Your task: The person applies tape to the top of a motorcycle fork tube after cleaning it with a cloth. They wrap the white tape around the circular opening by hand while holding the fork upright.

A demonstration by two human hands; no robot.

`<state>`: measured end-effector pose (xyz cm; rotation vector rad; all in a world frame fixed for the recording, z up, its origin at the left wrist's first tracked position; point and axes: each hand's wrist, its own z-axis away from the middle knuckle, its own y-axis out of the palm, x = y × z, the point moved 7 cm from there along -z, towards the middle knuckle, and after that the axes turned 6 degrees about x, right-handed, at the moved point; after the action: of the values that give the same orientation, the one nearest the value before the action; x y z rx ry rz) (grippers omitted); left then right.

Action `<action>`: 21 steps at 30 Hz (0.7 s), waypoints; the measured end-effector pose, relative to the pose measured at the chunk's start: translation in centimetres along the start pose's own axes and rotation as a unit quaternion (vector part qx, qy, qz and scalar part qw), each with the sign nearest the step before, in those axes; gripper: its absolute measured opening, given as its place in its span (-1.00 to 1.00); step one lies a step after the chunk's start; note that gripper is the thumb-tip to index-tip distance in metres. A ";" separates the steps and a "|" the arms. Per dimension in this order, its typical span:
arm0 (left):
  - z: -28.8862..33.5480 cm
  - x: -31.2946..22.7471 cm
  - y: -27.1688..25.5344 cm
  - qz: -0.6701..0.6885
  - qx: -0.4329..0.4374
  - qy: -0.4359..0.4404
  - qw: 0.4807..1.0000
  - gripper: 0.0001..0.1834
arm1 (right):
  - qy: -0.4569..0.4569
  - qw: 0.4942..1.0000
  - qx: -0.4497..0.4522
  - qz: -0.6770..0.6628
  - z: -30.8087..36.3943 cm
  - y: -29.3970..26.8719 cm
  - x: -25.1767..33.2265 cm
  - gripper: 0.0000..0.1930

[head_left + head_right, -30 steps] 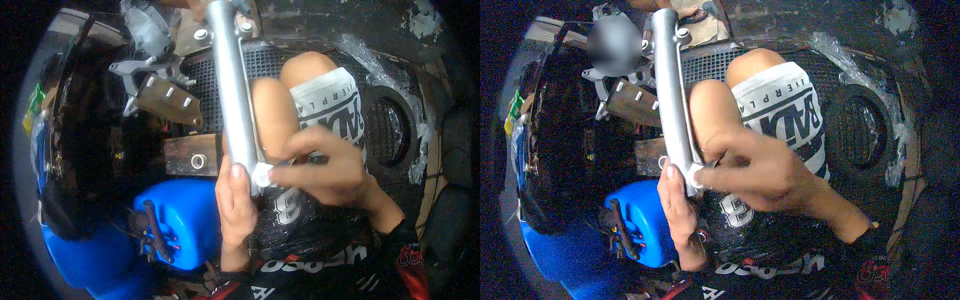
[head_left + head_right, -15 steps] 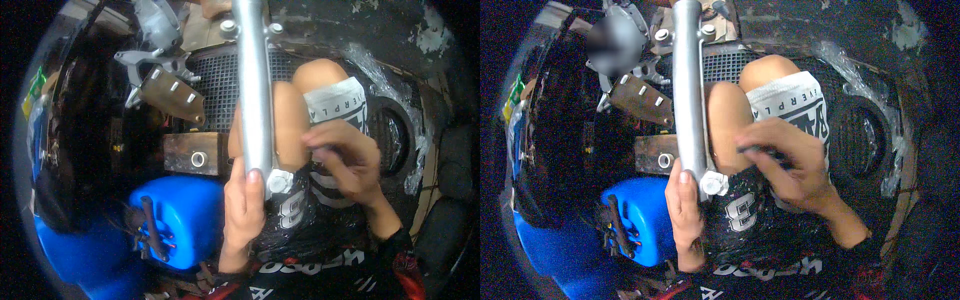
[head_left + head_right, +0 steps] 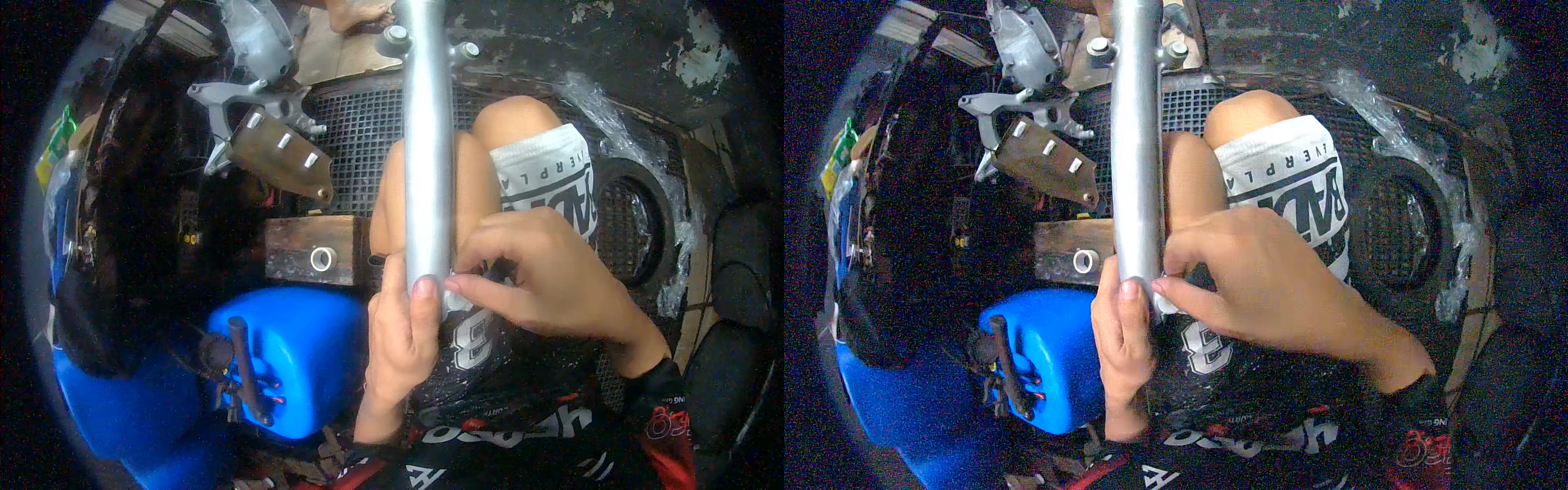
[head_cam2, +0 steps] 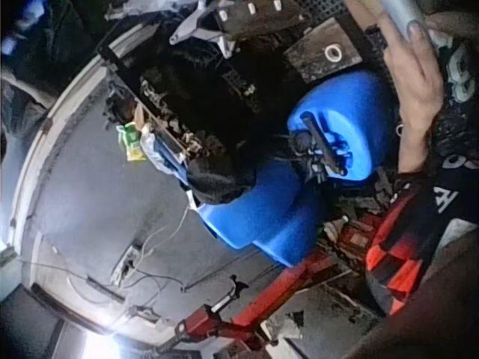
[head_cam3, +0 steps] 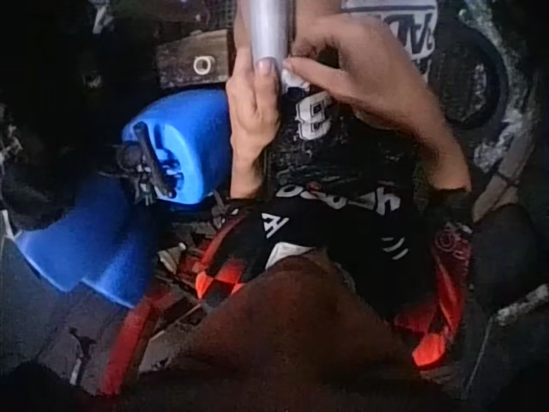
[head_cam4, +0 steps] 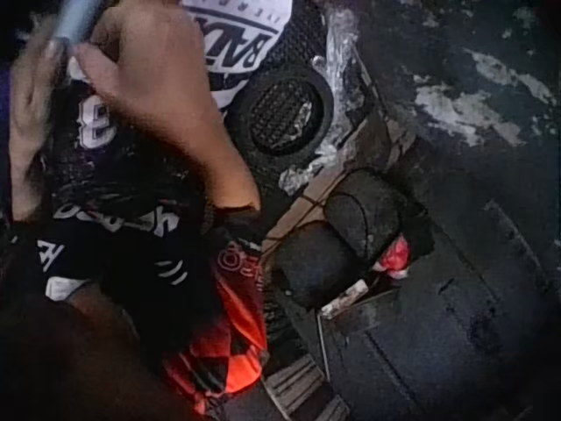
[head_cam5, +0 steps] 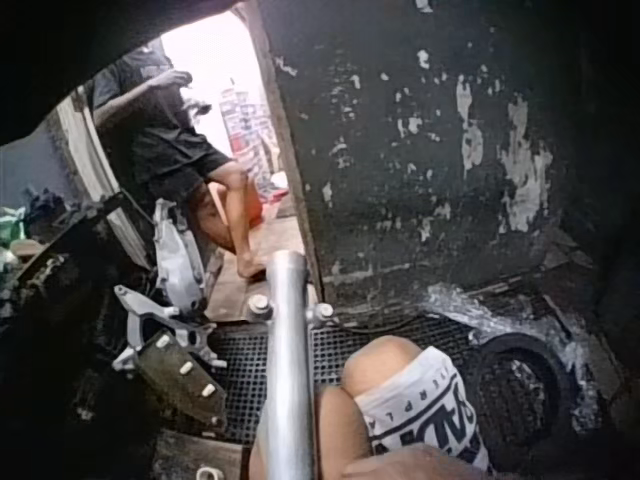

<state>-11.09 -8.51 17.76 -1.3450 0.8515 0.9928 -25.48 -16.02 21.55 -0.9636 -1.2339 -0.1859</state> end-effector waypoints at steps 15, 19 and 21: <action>-0.3 0.1 -0.4 -0.005 0.029 0.039 0.999 -0.62 | 0.000 0.974 0.010 -0.224 0.2 1.2 -1.7 -0.88; -0.3 0.0 -0.1 -0.016 0.047 0.002 0.999 -0.62 | -0.060 0.985 -0.041 -0.154 0.2 -0.4 -0.6 -0.88; -0.3 -0.1 0.1 0.017 0.008 -0.008 1.000 -0.56 | -0.075 0.989 -0.019 -0.125 0.2 -0.6 -0.3 -0.88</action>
<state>-11.21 -8.84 17.84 -1.3114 0.8715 1.0183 -26.06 -16.35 21.60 -0.8662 -1.4948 -0.3407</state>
